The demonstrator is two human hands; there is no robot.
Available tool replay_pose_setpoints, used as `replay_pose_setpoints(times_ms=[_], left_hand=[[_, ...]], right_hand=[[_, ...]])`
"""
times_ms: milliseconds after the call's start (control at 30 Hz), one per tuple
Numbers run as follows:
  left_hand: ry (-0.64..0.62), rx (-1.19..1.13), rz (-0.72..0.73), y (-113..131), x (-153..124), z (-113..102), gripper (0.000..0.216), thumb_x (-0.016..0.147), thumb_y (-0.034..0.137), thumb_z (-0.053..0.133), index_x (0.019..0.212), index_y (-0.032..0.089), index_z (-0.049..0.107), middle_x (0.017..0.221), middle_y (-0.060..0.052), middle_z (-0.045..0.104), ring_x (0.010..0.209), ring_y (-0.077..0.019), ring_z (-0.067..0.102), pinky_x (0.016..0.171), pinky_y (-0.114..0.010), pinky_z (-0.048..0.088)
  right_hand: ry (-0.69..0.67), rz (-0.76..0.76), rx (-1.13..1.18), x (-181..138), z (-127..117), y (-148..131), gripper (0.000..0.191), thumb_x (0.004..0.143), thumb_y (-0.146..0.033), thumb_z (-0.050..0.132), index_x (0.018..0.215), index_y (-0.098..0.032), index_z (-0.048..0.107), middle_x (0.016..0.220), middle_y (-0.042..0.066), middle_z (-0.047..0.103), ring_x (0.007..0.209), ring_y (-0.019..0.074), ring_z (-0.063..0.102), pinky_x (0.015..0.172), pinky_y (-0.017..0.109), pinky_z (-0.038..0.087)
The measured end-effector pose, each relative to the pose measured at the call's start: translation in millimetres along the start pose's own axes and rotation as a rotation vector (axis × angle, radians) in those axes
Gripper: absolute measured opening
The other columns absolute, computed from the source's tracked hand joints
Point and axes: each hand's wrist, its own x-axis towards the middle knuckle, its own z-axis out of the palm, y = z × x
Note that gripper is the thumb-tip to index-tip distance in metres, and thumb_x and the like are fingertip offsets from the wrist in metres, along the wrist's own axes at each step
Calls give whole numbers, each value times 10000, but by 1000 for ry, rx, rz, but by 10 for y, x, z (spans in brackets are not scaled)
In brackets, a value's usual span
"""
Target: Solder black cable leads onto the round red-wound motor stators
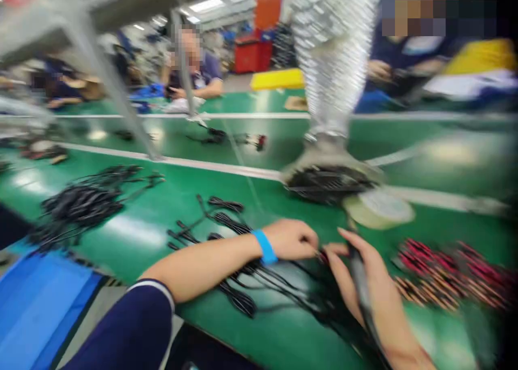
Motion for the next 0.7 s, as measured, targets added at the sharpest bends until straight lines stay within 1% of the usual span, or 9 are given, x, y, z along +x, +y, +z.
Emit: replay_pose_setpoints(times_ms=[33, 100, 133, 200, 300, 400, 567, 633, 700], left_hand=[[9, -30, -14, -34, 5, 21, 95, 752, 91, 662, 674, 144, 666, 732, 10, 646, 734, -111, 565, 699, -200, 444], [-36, -89, -9, -107, 37, 41, 125, 774, 65, 573, 707, 126, 660, 779, -13, 636, 755, -118, 548, 732, -226, 430], [-41, -117, -19, -131, 54, 42, 124, 778, 83, 558, 720, 124, 659, 791, -15, 628, 758, -119, 547, 741, -233, 427], [-44, -180, -69, -139, 67, 37, 107, 744, 102, 564, 671, 132, 637, 753, 2, 598, 720, -112, 538, 730, -239, 422], [-72, -225, -141, -86, 46, 41, 92, 710, 125, 560, 627, 143, 595, 756, 8, 587, 715, -115, 543, 739, -258, 432], [-79, -200, -182, -31, 22, 80, 94, 698, 143, 548, 607, 146, 570, 772, -3, 591, 738, -128, 557, 756, -280, 439], [-33, -132, -175, 41, -11, 154, 123, 705, 130, 523, 585, 150, 533, 777, -11, 585, 768, -136, 559, 776, -291, 435], [-9, -120, -171, 60, -23, 158, 115, 709, 132, 519, 595, 147, 535, 788, -16, 591, 780, -139, 560, 777, -292, 433], [0, -125, -170, 60, -28, 147, 109, 708, 138, 518, 600, 145, 537, 787, -19, 594, 780, -138, 561, 775, -291, 435]], right_hand=[[8, 65, -28, -116, -144, 2, 392, 921, -488, 512, 1173, -198, 592, 826, 46, 717, 744, 189, 690, 722, 337, 571], [2, 184, -24, -250, -326, -38, 389, 953, -434, 475, 1252, -200, 564, 841, 48, 737, 843, 198, 711, 774, 338, 574], [24, 191, -19, -286, -377, -62, 388, 952, -418, 496, 1275, -213, 562, 840, 39, 738, 837, 193, 711, 780, 334, 575], [94, 178, -27, -355, -440, -105, 340, 941, -370, 544, 1251, -239, 595, 972, 52, 736, 828, 183, 704, 833, 356, 569], [158, 132, -16, -517, -487, -159, 246, 908, -267, 601, 1151, -255, 640, 1041, 51, 718, 828, 179, 686, 792, 349, 574], [218, 100, 18, -680, -492, -175, 241, 855, -178, 641, 1083, -256, 633, 956, 25, 715, 796, 166, 680, 709, 301, 577], [250, 53, 25, -773, -444, -162, 213, 841, -189, 656, 1042, -256, 631, 914, 16, 708, 736, 144, 691, 662, 261, 586], [228, 82, 67, -761, -439, -172, 232, 860, -207, 660, 1081, -273, 631, 946, 7, 715, 750, 141, 705, 680, 262, 593], [160, 143, 151, -718, -454, -185, 310, 904, -227, 623, 1203, -303, 590, 1005, -3, 722, 747, 134, 715, 701, 276, 601]])
